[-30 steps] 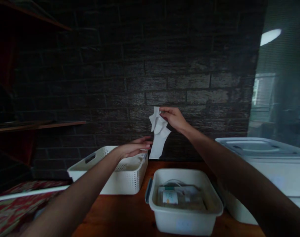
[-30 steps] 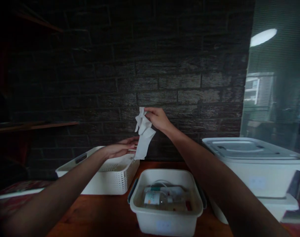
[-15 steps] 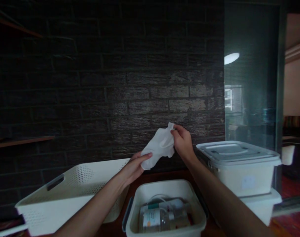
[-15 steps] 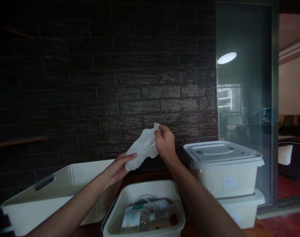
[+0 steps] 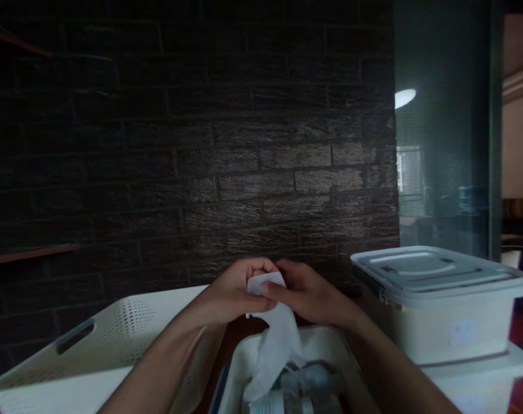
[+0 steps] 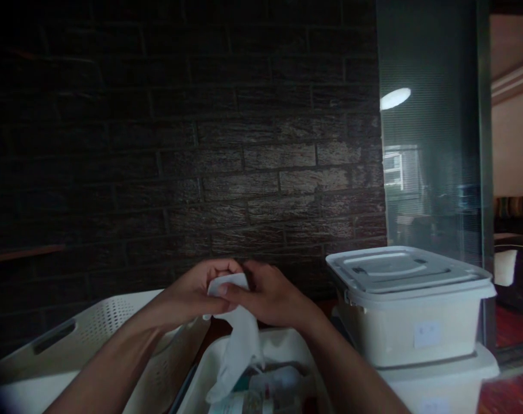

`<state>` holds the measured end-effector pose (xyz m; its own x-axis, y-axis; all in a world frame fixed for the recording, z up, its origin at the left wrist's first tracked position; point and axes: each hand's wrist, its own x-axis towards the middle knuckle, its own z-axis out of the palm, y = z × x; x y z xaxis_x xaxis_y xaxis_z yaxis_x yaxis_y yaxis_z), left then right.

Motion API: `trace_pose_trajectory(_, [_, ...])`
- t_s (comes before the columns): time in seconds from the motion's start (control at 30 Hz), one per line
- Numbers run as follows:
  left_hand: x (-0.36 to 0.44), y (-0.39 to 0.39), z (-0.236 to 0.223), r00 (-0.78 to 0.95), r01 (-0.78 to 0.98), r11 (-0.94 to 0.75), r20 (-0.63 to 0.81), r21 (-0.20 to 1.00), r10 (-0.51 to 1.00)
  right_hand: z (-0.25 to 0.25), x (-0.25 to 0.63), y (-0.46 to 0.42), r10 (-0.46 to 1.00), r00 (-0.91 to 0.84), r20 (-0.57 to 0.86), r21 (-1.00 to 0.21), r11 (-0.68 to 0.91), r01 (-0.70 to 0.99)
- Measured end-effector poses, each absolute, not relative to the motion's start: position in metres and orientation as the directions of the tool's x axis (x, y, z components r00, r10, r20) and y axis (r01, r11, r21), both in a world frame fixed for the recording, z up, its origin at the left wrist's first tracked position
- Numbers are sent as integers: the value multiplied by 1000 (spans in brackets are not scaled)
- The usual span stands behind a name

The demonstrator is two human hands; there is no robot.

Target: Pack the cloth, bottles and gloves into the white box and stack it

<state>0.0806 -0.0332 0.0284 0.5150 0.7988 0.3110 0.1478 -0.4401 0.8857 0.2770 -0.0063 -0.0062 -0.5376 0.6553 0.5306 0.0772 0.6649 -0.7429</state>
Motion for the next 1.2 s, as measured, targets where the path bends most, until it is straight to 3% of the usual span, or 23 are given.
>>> trace_pose_trajectory(0.1, [80,-35,22,524,26,-366,299,930,797,-12,282,-4,702,-472,533,-717,671,188])
trace_pose_trajectory(0.3, [90,-40,1,225,-66,-407,411,911,883,-11,289,-10,620,-260,740,-552,781,293])
trace_pose_trajectory(0.4, [92,-41,-4,145,-33,-438,438,898,887,-9,291,-18,681,-234,694,-663,731,158])
trace_pose_trajectory(0.53, [92,-46,-12,129,48,-530,521,847,844,-12,286,-25,741,-409,533,-835,539,-111])
trace_pose_trajectory(0.67, [93,-50,-20,144,143,-530,512,836,847,-19,277,-20,729,-418,541,-831,539,-136])
trace_pose_trajectory(0.87, [88,-39,-19,289,-47,-425,419,904,860,-17,280,-19,753,-194,629,-771,635,-35])
trace_pose_trajectory(1.1, [83,-39,-19,213,-160,-392,419,906,883,-16,282,-22,746,-117,655,-755,651,-78])
trace_pose_trajectory(1.2, [88,-41,-16,95,-246,-440,473,864,876,-15,282,-23,745,-71,664,-748,659,-79])
